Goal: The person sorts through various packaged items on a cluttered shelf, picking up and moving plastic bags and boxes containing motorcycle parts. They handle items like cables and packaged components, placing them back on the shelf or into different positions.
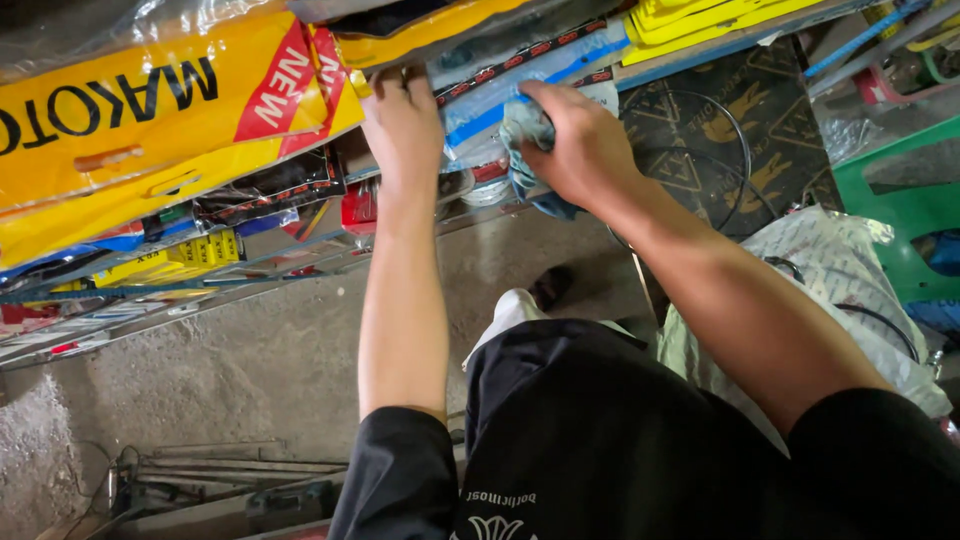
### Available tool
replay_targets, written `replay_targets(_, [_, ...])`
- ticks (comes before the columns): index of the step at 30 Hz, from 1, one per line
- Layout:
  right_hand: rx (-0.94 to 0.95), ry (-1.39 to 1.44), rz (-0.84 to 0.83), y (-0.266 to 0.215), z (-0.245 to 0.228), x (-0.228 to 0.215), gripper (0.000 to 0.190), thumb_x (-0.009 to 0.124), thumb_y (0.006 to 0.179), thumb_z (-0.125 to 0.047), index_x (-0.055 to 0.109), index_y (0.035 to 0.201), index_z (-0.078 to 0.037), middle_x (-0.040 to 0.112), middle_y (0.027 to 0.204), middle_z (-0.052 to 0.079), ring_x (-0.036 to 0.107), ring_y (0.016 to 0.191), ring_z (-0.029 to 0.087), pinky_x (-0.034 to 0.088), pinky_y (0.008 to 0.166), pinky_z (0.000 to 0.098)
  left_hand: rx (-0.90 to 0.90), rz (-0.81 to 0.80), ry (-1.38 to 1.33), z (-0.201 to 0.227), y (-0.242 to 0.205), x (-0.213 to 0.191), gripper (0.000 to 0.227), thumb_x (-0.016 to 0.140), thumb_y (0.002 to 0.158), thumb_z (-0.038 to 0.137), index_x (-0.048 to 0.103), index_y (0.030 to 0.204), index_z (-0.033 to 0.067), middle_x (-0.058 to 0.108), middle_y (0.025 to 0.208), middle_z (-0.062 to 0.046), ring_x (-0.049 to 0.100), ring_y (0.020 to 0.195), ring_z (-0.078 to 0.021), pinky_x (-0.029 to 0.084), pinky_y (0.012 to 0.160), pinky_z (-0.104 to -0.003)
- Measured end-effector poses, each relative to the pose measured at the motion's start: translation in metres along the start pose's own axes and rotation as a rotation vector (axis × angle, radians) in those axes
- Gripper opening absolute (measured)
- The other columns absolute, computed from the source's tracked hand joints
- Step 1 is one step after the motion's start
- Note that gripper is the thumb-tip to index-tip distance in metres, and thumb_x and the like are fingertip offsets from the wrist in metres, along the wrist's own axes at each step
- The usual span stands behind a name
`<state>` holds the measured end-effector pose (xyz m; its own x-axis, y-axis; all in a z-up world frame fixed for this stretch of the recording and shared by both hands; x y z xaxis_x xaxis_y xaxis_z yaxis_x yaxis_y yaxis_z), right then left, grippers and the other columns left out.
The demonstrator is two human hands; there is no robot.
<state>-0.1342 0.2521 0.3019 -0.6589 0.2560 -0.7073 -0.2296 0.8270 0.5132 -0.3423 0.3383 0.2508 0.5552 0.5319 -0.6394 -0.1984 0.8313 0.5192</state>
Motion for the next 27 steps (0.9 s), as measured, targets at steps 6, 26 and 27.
replay_targets(6, [0.35, 0.311, -0.191, 0.01, 0.014, 0.015, 0.069, 0.064, 0.088, -0.007, 0.039, 0.151, 0.006, 0.049, 0.152, 0.028, 0.061, 0.13, 0.038, 0.048, 0.109, 0.0388, 0.172, -0.145, -0.068, 0.042, -0.02, -0.013, 0.029, 0.063, 0.088, 0.005, 0.067, 0.115, -0.002, 0.073, 0.109, -0.024, 0.05, 0.129, -0.0529, 0.033, 0.115, -0.061])
replay_targets(26, [1.267, 0.8, 0.107, -0.01, 0.095, 0.064, 0.031, 0.071, 0.091, -0.032, 0.074, 0.102, -0.003, 0.072, 0.091, 0.004, 0.065, 0.076, 0.012, 0.055, 0.072, 0.0256, -0.422, 0.196, -1.105, -0.024, -0.011, 0.015, 0.03, 0.065, 0.081, -0.014, 0.059, 0.109, -0.0052, 0.072, 0.1, -0.015, 0.069, 0.087, -0.0233, 0.057, 0.079, -0.031])
replay_targets(27, [1.263, 0.802, 0.109, -0.005, 0.077, 0.052, 0.031, 0.071, 0.091, -0.032, 0.074, 0.102, -0.003, 0.072, 0.091, 0.004, 0.065, 0.076, 0.012, 0.055, 0.072, 0.0256, -0.417, 0.198, -1.107, -0.019, -0.012, 0.009, 0.03, 0.065, 0.081, -0.014, 0.059, 0.109, -0.0052, 0.072, 0.1, -0.015, 0.069, 0.087, -0.0233, 0.057, 0.079, -0.031])
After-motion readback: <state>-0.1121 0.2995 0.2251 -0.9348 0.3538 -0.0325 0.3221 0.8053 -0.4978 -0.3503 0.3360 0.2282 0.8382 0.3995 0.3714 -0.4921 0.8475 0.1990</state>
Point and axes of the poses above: each hand's wrist, its own y-axis towards the middle knuckle, its own x-axis out of the palm, z = x × y, the point moved 7 cm from there along y, towards the middle knuckle
